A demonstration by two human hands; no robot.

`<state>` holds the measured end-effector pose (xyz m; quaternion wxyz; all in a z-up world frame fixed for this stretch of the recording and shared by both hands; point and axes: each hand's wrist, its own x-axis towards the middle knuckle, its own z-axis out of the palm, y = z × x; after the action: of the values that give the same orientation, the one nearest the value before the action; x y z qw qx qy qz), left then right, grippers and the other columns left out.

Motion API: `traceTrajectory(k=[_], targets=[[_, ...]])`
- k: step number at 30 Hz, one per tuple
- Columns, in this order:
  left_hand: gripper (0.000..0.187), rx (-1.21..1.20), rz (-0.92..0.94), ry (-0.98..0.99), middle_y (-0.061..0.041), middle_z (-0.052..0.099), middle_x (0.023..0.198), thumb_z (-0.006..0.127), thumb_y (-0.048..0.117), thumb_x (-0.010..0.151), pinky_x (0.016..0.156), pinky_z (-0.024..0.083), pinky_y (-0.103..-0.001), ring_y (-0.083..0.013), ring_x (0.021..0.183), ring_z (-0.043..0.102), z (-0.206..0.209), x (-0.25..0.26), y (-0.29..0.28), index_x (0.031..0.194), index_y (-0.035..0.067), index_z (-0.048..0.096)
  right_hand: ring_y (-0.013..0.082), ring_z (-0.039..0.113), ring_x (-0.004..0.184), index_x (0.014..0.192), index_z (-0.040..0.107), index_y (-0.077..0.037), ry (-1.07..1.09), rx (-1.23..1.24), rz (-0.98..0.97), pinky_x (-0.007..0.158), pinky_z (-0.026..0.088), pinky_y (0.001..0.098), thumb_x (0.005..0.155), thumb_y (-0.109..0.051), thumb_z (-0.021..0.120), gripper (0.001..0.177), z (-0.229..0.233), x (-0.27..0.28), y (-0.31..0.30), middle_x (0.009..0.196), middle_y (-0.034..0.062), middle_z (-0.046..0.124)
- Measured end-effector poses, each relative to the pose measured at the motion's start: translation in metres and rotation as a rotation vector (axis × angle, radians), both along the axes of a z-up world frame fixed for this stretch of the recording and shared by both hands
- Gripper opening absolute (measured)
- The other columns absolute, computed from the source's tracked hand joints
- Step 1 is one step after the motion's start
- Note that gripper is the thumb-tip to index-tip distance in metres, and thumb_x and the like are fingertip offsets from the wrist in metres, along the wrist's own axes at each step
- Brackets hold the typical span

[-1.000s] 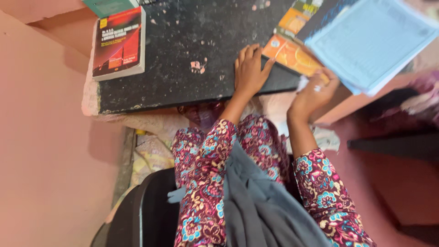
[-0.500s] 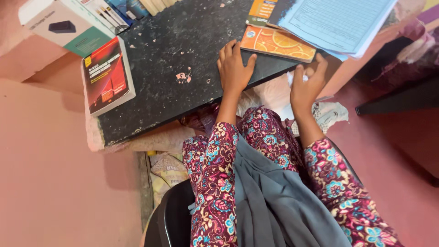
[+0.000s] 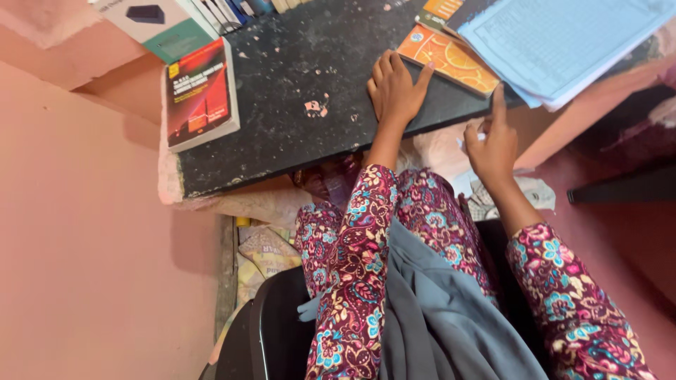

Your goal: The person wipes a dark tabletop with a white cloth, repeatedly moving books and papers aside to reach different areas. The person handles several books and a stack of papers, then continues wiping the surface.

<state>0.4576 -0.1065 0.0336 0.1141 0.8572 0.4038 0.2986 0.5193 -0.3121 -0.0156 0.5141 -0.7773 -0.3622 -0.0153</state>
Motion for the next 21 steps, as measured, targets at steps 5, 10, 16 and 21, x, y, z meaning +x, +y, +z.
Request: traceTrajectory(k=[5,10,16,21], targets=[[0.084,0.078,0.053,-0.037,-0.018,0.046,0.148,0.063,0.062,0.088,0.111,0.029,-0.051,-0.0344,0.14,0.036,0.003,0.018,0.023,0.136,-0.005,0.051,0.0318,0.066,0.06,0.169,0.02,-0.005,-0.056,-0.058,0.019,0.061,0.051,0.0435,0.093,-0.013,0.068,0.091,0.002,-0.003,0.005,0.073,0.0149,0.067],[0.069,-0.113,0.078,0.019,-0.009,0.053,0.145,0.067,0.059,0.084,0.117,0.032,-0.046,-0.0286,0.142,0.041,0.012,0.027,0.033,0.129,0.007,0.062,0.0171,0.061,0.052,0.169,0.02,-0.006,0.137,0.039,0.128,0.054,0.05,0.0337,0.093,-0.003,0.063,0.088,0.009,-0.002,0.004,0.065,0.0086,0.061],[0.046,-0.212,-0.122,-0.267,-0.006,0.075,0.113,0.077,0.047,0.083,0.094,0.056,-0.041,-0.0251,0.11,0.073,-0.009,0.017,0.053,0.11,0.011,0.068,0.0082,0.042,0.051,0.171,0.024,-0.011,0.416,0.149,0.241,0.048,0.038,0.0268,0.089,0.006,0.059,0.09,0.021,-0.002,0.005,0.059,0.0013,0.045],[0.072,-0.325,-0.444,-0.521,-0.01,0.079,0.107,0.079,0.032,0.089,0.084,0.061,-0.037,-0.0244,0.101,0.078,-0.026,0.022,0.059,0.144,0.002,0.044,0.0081,0.05,0.052,0.167,0.032,-0.017,0.353,0.016,0.366,0.052,0.044,0.0272,0.087,0.003,0.06,0.087,0.031,-0.022,0.012,0.06,0.0012,0.053]])
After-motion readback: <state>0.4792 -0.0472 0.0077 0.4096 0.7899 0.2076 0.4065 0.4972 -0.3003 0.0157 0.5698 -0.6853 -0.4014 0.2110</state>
